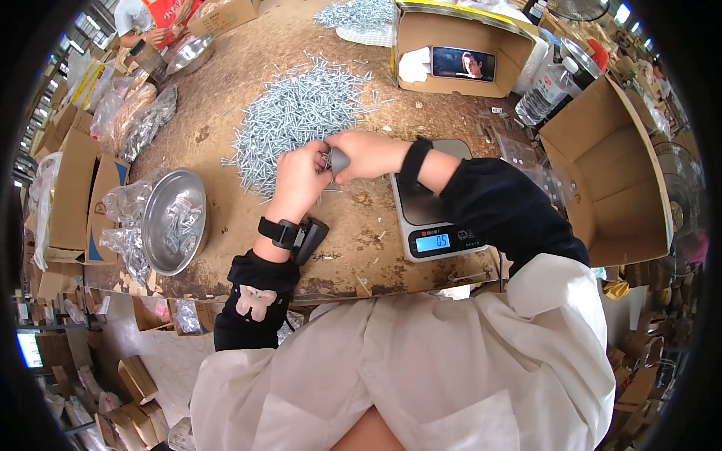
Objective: The person weighs small metal nails on a digital scale, placing them into small plastic bags. They repeatedly pick up nails from a pile on the table, place them on the scale, and transfer them into bags, occasionally adjusting the quantity to reach a target weight.
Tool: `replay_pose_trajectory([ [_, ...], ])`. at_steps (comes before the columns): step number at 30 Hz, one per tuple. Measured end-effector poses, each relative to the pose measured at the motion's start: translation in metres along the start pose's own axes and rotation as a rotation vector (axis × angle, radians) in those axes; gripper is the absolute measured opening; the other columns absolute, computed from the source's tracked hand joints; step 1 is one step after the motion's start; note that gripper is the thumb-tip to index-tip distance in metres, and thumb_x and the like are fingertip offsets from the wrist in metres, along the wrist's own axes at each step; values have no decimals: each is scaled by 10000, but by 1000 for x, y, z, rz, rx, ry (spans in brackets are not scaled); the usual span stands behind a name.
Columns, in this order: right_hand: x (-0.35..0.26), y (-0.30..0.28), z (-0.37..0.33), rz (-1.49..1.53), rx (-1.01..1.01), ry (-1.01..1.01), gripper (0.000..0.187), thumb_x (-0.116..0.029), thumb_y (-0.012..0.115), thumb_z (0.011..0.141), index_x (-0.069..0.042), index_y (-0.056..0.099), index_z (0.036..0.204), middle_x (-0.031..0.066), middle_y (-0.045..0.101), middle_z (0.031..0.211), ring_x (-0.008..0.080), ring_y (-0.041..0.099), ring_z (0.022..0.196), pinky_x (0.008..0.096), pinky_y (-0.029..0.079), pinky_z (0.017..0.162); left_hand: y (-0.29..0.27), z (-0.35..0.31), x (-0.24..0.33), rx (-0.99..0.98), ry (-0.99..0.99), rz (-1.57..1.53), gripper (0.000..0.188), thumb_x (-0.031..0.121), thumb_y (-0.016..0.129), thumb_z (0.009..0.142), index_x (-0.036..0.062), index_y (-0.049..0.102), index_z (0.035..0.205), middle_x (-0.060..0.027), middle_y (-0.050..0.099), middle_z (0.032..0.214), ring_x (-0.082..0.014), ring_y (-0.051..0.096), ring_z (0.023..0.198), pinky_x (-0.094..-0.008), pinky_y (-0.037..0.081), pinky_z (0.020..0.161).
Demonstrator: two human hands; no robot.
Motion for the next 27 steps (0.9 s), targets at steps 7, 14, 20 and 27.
replay_pose_trajectory([
  [7, 16, -24, -19, 322, 139, 85, 848, -198, 842, 685, 50, 448, 1394, 230, 606, 1202, 302, 587, 1134, 363, 466, 967, -28, -2, 31, 206, 348, -197, 267, 47, 720, 777, 60, 678, 1040, -82, 737, 892, -203, 692, 808, -343, 503, 782],
  [14, -2, -47, -55, 415, 199, 95, 857, -143, 820, 692, -20, 417, 1439, 173, 554, 1246, 259, 552, 1138, 348, 438, 1002, -51, -7, 41, 337, 179, -408, 334, 184, 720, 891, 39, 615, 1173, 17, 656, 794, -81, 530, 690, -221, 419, 591],
  [20, -24, -52, -90, 255, 322, 18, 789, -137, 812, 697, -11, 463, 1393, 166, 557, 1251, 295, 545, 1179, 383, 429, 1025, 9, -13, 53, -56, 57, -762, 208, 148, 664, 952, 16, 625, 1107, 51, 600, 742, -9, 445, 619, -187, 359, 554],
  [27, -9, -53, -155, 165, 327, 210, 814, -137, 820, 669, 14, 473, 1390, 212, 538, 1296, 360, 507, 1240, 411, 399, 1062, 8, -23, 140, 115, 386, -485, 130, 118, 681, 905, 32, 661, 1001, -113, 642, 836, -218, 614, 653, -321, 476, 588],
])
Point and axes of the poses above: each hand's wrist, its own z-axis towards the middle knuckle, its own y-axis out of the palm, x = y × z, the point moved 9 cm from there along z, towards the middle knuckle
